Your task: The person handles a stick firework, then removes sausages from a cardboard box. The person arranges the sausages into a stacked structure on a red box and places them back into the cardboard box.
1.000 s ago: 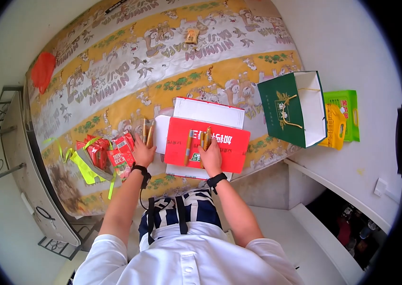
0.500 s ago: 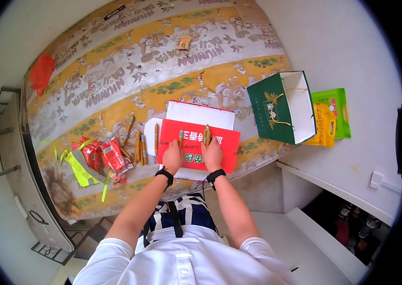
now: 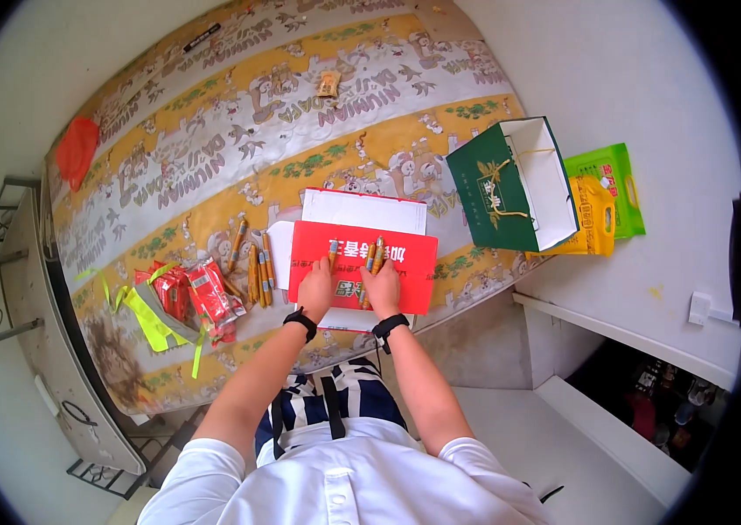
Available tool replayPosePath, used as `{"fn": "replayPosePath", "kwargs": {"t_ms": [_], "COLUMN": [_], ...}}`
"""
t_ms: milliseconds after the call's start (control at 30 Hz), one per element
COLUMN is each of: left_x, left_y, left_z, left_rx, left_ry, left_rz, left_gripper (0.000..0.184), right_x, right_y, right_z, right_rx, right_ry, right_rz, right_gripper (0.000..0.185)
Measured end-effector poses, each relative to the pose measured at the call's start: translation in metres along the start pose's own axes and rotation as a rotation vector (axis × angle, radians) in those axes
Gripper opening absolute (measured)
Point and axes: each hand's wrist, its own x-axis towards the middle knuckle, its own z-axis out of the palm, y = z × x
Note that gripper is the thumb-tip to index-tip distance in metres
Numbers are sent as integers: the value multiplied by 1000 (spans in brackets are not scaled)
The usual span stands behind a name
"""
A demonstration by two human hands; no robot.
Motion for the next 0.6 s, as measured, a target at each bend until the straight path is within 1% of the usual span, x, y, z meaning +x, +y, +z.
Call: {"fn": "replayPosePath", "kwargs": {"t_ms": [100,167,333,367,433,467,533,567,600], "left_x": [0,-1,0,2,3,1,-4,-7,-11], "left_y": [-2,-5,-9,-8,-12,-14,-1,8,13], "left_z": [-2,-4,-5,-3,-3,-2,-18,-30,-39], "left_rx": [-11,-47,-94,-112,-137,-163,-172,-181,-180], "left_ry": [-1,-45,-110,-123,-112,-103,-70,-32,-33], "left_rz": [-13,38,50,41,53,54,16,-22,-20], "left_gripper": [37,38,37,37,39,42,43,45,45], "right_x": [-1,-1,2,2,-1,-3,-10,-12,-14], "right_y": [2,10,29,31,33,35,31,29,23], "right_z": [-3,-6,-11,-11,-14,-15,-20,-24,-31], "right_rx": [23,27,5,8,-19,-20,-14,-13,-48], "right_ry": [23,38,39,49,25,26,105,106,18], "right_rz": [-31,-45,-112,-110,-142,-136,-276,-273,-318], "right_gripper": [51,50,38,38,32,32,29,29,30]}}
